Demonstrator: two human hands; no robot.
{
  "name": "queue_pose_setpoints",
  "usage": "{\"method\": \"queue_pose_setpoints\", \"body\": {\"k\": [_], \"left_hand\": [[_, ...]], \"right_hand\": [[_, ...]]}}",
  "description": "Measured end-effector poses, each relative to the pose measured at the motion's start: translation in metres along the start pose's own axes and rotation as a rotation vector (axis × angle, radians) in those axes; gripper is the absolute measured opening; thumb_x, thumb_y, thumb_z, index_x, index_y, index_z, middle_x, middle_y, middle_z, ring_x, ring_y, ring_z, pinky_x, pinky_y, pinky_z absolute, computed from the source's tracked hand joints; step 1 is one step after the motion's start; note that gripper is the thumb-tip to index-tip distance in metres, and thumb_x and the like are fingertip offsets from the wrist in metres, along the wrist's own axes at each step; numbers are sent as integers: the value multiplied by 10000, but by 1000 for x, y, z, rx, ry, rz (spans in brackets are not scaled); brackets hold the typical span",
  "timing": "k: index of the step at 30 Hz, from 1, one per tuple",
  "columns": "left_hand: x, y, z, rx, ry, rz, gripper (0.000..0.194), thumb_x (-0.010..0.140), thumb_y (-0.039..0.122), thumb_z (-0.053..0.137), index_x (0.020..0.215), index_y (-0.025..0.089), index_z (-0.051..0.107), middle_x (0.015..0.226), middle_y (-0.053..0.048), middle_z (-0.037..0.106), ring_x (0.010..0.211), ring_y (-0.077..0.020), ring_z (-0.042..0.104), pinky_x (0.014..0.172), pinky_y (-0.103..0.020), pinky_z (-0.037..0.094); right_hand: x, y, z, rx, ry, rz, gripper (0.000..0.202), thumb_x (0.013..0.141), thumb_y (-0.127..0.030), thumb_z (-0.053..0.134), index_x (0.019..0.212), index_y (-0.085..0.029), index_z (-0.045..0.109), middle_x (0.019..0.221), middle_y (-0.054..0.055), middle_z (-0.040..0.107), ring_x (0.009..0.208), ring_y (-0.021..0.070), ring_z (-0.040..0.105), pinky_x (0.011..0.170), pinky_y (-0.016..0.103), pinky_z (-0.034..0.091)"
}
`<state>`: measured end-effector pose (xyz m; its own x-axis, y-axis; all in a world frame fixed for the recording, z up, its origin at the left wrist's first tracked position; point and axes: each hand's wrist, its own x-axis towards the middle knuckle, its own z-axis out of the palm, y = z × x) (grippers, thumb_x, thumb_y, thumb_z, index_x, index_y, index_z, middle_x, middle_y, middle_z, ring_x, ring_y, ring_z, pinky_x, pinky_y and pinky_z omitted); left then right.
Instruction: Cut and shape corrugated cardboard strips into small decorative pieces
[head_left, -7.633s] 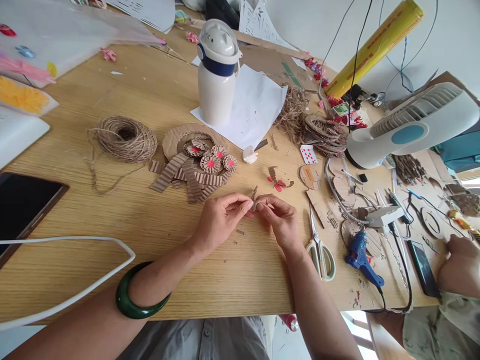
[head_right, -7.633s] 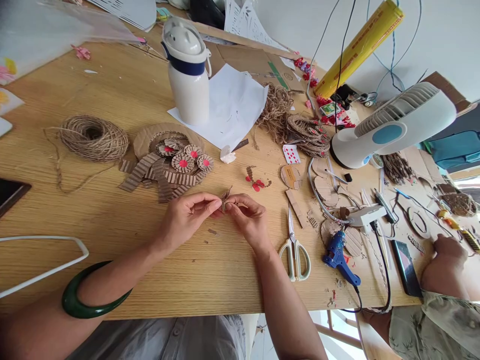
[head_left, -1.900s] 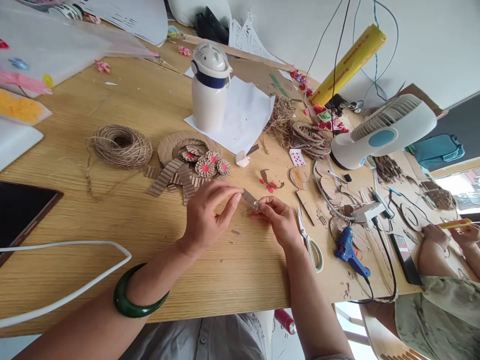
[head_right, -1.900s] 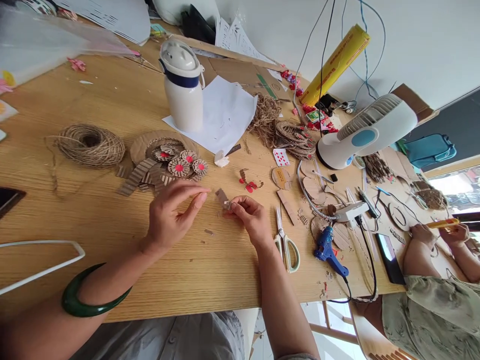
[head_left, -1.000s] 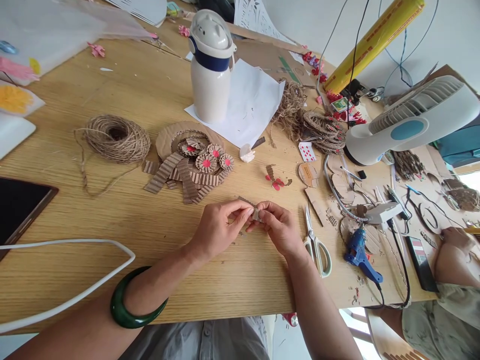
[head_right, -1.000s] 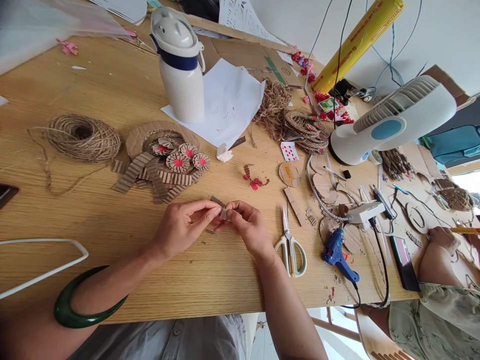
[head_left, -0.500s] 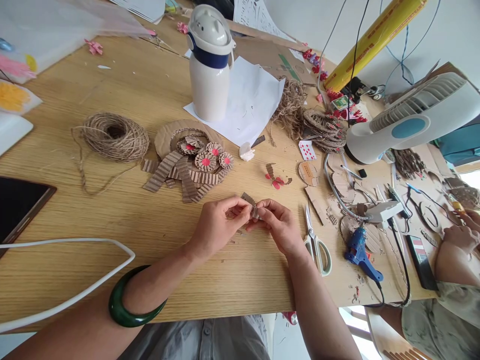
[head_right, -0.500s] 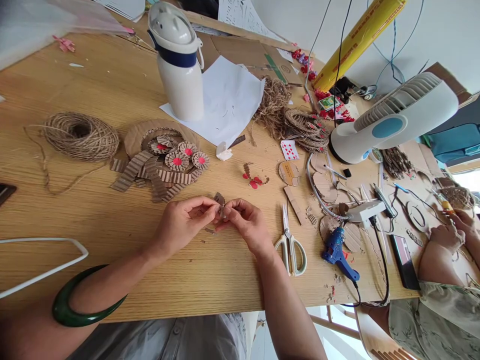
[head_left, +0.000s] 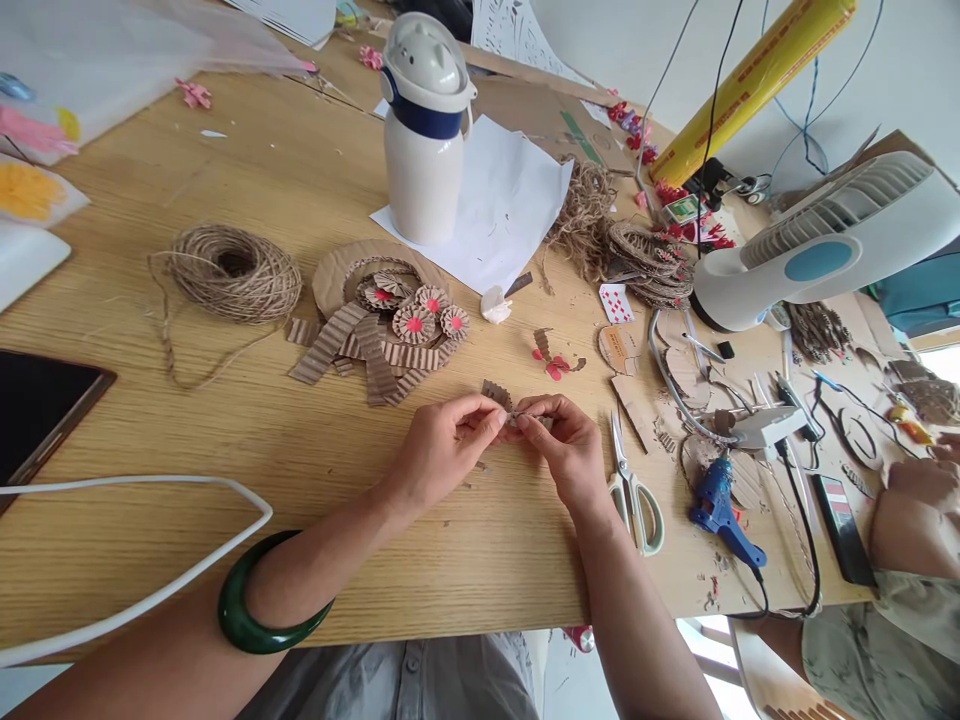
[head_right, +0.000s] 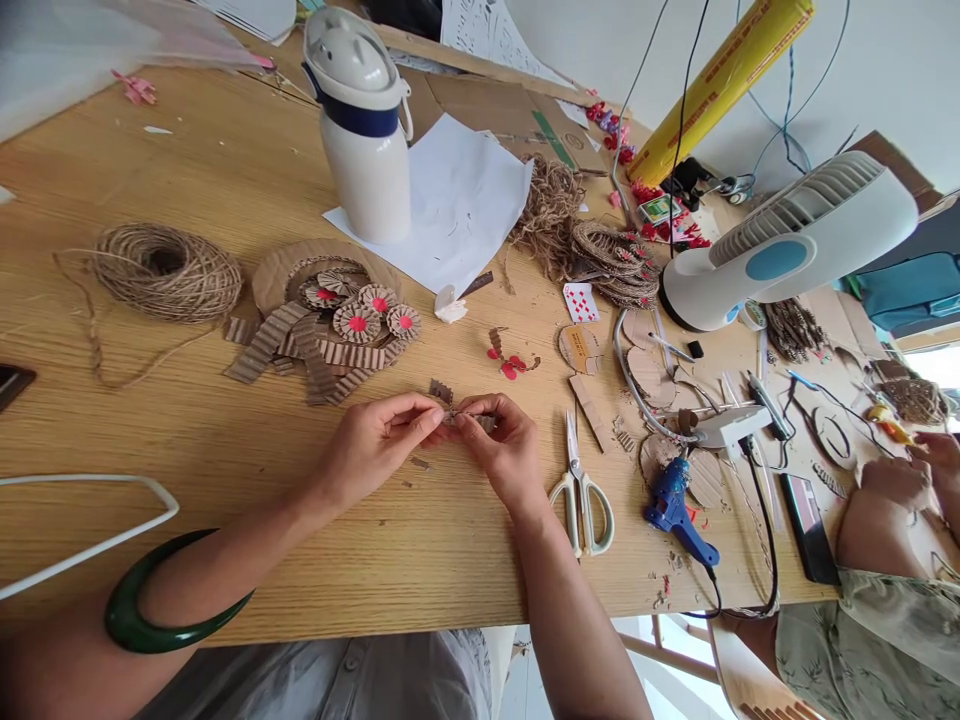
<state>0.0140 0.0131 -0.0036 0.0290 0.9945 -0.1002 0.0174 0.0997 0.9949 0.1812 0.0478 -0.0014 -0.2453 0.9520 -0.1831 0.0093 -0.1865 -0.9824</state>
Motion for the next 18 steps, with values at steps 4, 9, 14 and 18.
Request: {"method": "queue_pose_setpoints", "body": {"k": [4,9,14,18], "left_hand": [[1,1,0,57,8,27,198,877,359,618,844,174,683,796,-37,740,735,-167,691,678,-233,544],[2,0,-3,207,-4,116,191,907,311,554,843,178,675,705,-9,683,620,-131,620,591,-207,494],[2,2,-5,183,-28,117,193,899,312,566,800,180,665,693,-7,669,627,-130,605,593,-203,487],[2,0,-5,48,-32,43,197,890,335,580,803,171,647,662,-5,643,618,-136,610,609,-221,503]], "right_hand": [[-3,-2,1,-108,-22,-105,176,776,-328,785,788,-210,656,872,25,679,737,155,608,705,301,497],[-4,-4,3,-130,-8,-106,165,795,-325,762,787,-202,653,876,37,692,734,154,621,694,301,500],[-2,-5,3,38,-5,26,195,740,-307,800,726,-196,641,799,24,702,697,158,654,696,313,543],[0,-4,1,155,-16,101,206,721,-301,817,718,-191,642,827,20,720,669,152,678,697,316,579]]}}
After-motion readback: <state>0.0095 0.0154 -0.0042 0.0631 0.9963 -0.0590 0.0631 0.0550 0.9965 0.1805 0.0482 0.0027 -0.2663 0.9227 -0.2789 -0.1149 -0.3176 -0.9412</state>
